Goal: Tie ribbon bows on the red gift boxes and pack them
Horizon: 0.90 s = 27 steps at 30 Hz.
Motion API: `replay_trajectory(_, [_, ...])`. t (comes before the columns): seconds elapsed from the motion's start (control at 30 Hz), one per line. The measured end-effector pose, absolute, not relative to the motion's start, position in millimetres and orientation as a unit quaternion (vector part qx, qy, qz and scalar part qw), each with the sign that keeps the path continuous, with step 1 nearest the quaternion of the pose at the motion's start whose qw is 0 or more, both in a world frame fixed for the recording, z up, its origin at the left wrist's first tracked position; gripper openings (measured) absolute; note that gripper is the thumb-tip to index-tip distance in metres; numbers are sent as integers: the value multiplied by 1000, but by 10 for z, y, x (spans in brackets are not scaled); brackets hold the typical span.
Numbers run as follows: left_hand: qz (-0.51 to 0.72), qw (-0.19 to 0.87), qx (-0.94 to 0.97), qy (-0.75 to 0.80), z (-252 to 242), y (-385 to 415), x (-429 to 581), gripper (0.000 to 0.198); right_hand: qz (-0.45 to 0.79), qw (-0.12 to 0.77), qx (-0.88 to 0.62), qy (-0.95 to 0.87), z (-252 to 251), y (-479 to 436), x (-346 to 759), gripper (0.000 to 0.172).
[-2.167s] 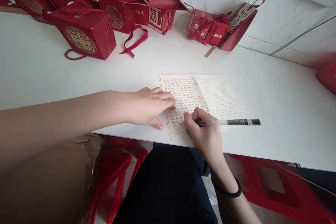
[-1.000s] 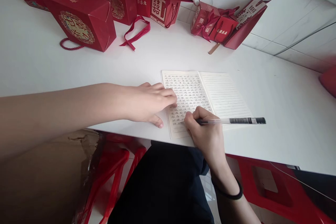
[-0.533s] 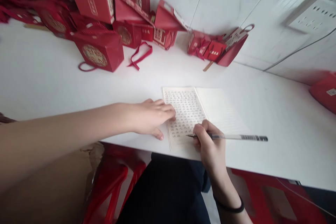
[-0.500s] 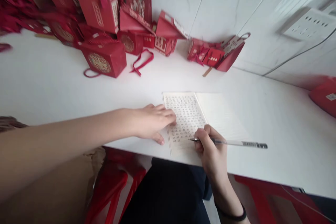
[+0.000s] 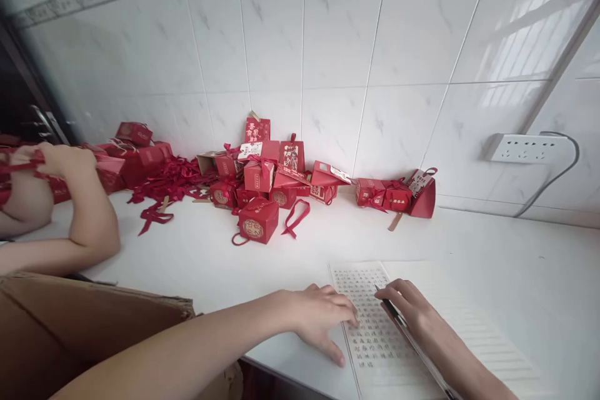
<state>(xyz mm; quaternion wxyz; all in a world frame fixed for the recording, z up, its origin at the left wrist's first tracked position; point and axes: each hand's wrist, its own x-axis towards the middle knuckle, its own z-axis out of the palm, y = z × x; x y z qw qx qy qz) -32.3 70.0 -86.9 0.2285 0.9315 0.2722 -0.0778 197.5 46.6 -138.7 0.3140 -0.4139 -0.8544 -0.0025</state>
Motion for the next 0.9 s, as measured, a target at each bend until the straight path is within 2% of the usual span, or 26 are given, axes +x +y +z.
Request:
replay_trajectory(0.1, [8, 237, 898, 371, -845, 830, -388, 28, -78, 235, -360, -899, -1364, 710, 2060, 52])
replay_trajectory(0.17, [89, 191, 853, 477, -782, 968, -485, 22, -89, 222, -355, -904, -1326, 868, 2044, 54])
replay_trajectory(0.27, [179, 88, 780, 593, -657, 1156, -706, 27, -38, 264, -390, -881, -1295, 1075, 1972, 41])
replay_trajectory(0.37, [203, 17, 722, 661, -545, 1246, -948, 31, -2, 333, -426, -842, -1378, 1201, 1946, 29])
replay_trajectory(0.53, [228, -61, 667, 707, -334, 1454, -1295, 46, 2, 368, -407, -836, -1540, 1198, 2032, 23])
replay_trajectory(0.73, [291, -64, 483, 823, -22, 2109, -1556, 65, -76, 396, -348, -846, -1365, 1106, 1993, 24])
replay_trajectory(0.9, [327, -51, 436, 837, 25, 2466, -1497, 82, -122, 375, -319, -862, -1281, 1051, 1904, 24])
